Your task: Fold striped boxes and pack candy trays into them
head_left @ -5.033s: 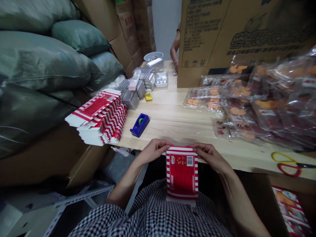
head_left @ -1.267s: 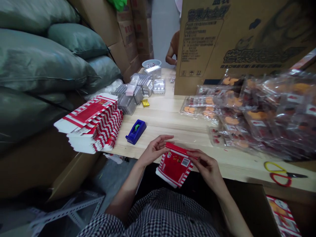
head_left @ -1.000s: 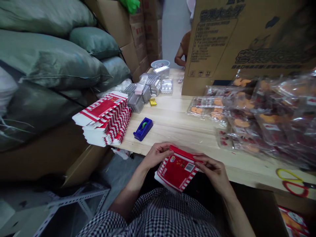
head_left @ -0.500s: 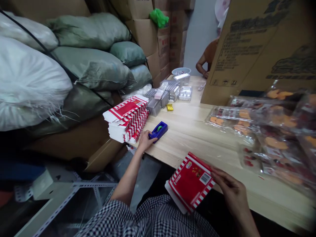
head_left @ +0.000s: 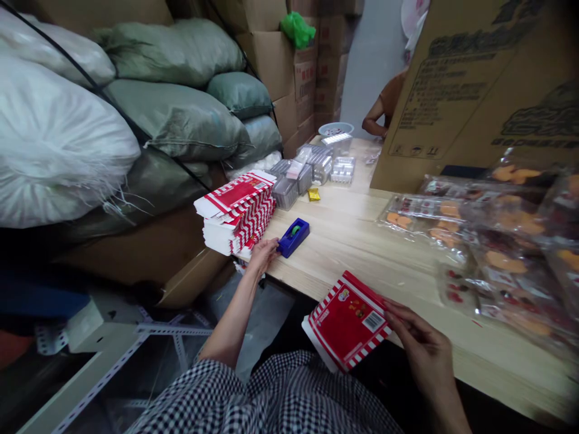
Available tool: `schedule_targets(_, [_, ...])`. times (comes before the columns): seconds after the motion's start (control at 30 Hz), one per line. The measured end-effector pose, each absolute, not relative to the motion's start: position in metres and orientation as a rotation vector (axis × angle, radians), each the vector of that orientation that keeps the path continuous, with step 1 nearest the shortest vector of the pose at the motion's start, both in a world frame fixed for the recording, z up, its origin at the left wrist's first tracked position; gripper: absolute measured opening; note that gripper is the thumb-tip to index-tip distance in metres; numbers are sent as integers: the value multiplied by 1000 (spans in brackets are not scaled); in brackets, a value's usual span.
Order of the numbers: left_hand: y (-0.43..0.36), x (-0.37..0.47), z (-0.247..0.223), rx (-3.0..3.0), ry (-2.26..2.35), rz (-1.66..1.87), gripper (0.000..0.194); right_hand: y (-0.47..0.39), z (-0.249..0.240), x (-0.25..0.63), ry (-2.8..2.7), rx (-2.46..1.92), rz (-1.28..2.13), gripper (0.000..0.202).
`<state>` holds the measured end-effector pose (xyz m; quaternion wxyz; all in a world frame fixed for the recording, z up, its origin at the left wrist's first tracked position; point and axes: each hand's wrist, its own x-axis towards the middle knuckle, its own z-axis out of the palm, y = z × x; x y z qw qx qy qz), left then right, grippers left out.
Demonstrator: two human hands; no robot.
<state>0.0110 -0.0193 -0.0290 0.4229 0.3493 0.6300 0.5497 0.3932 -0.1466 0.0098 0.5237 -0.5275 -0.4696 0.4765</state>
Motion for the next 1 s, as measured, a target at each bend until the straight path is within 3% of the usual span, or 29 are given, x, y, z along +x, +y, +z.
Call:
schedule_targets(0.23, [-32, 18, -50, 917, 1710, 1452, 29, -145, 35, 378, -1102, -1218, 948, 15])
schedule_targets(0.43, [-46, 25, -17, 1086, 1856, 1454, 13, -153, 74, 378, -1145, -1175, 601, 14])
schedule_targets(0.53, [-67, 68, 19, 1169, 1776, 1503, 22, -154, 76, 379, -1276, -1189, 448, 22])
schedule_targets(0.73, [-113, 199, 92, 1157, 1091, 1419, 26, -148, 63, 375, -1543, -1139, 268, 40])
schedule_targets(0.8, [-115, 221, 98, 1045, 982, 1387, 37, -145, 61, 374, -1601, -1100, 201, 43])
schedule_targets(0.9, [-109, 232, 94, 882, 899, 1377, 72, -142, 60, 375, -1665, -1073, 177, 45])
schedule_targets(1.0, [-101, 234, 82, 817, 878, 1375, 79, -140, 58, 375, -1671, -1073, 217, 45])
